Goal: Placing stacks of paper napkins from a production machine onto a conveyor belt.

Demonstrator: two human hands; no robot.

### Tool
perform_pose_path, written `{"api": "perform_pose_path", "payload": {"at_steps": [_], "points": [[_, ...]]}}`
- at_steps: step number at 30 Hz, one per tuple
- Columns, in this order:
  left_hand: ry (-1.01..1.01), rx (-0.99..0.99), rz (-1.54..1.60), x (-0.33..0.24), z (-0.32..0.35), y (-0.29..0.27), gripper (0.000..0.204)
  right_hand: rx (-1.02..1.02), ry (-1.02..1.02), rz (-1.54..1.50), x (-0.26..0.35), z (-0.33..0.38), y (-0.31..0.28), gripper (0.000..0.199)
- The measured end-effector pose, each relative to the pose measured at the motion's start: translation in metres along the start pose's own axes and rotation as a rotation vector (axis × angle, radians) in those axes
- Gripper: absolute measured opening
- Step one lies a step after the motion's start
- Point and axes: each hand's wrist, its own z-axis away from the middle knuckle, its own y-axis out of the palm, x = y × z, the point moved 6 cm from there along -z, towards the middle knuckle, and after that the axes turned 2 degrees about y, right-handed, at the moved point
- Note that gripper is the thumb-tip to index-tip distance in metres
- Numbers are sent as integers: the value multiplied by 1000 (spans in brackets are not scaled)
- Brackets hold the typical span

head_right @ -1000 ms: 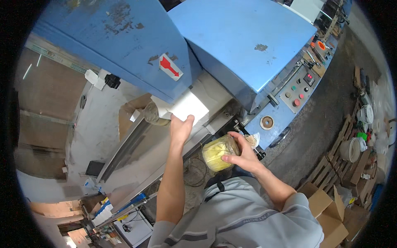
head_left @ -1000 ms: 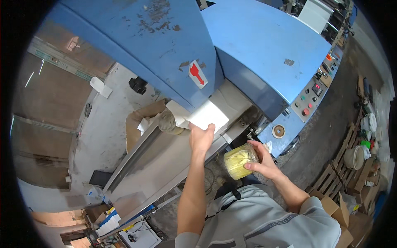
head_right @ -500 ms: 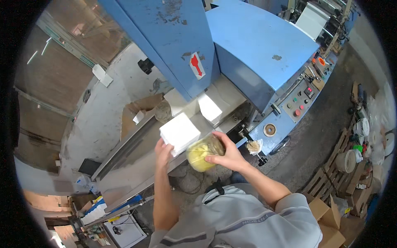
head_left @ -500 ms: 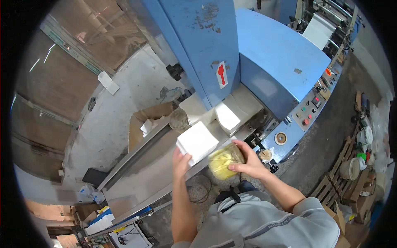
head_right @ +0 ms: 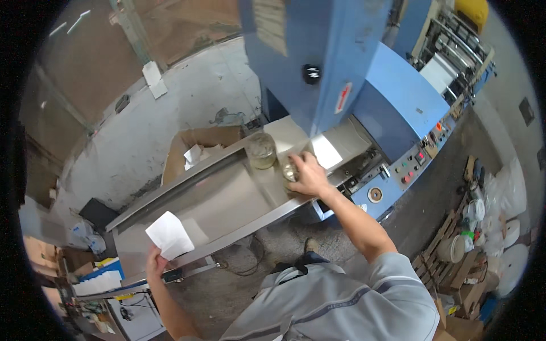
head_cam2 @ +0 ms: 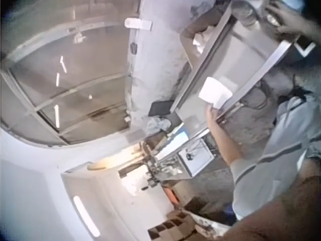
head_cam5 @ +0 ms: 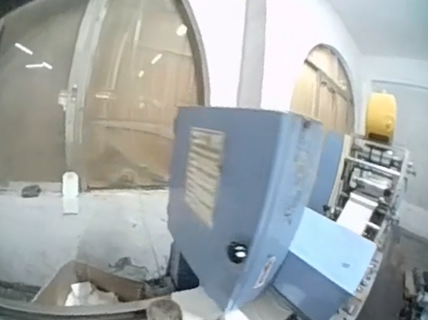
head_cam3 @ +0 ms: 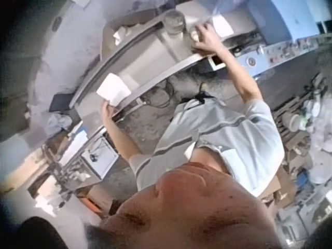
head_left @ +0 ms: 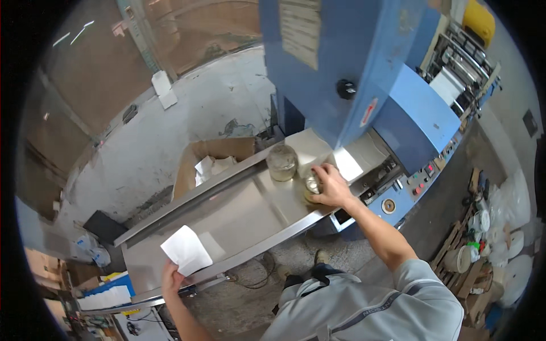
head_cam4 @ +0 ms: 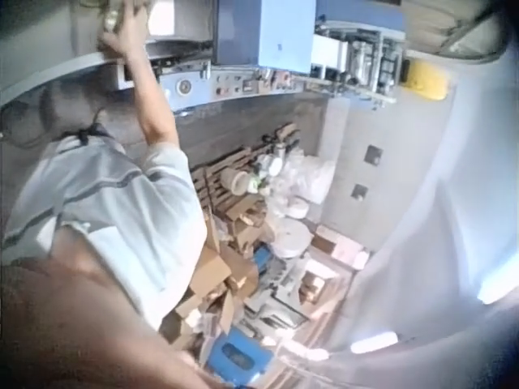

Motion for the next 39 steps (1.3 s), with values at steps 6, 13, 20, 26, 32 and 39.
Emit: {"api": "perform_pose_path", "payload": {"at_steps": [6,13,20,26,32,39], "points": [[322,-623,-490,-32,45,-137,55,-135,-10,220,38,11,-13,77],[588,-631,-300,-80,41,73,41,71,-270,-145,112,-75,20,77],[470,-269,-382,-40,-52,212,34,39,-232,191,94,-105,58,92],[401,48,-760,18,-183,363,54,-28,-113,-41,114,-13,62,87],[241,122,-1091,78,-293,449,100,-1,-162,-121,140,10,54,80],[62,283,-1287,77,-294,550,84,-11,-134,-140,114,8,54,71]]}}
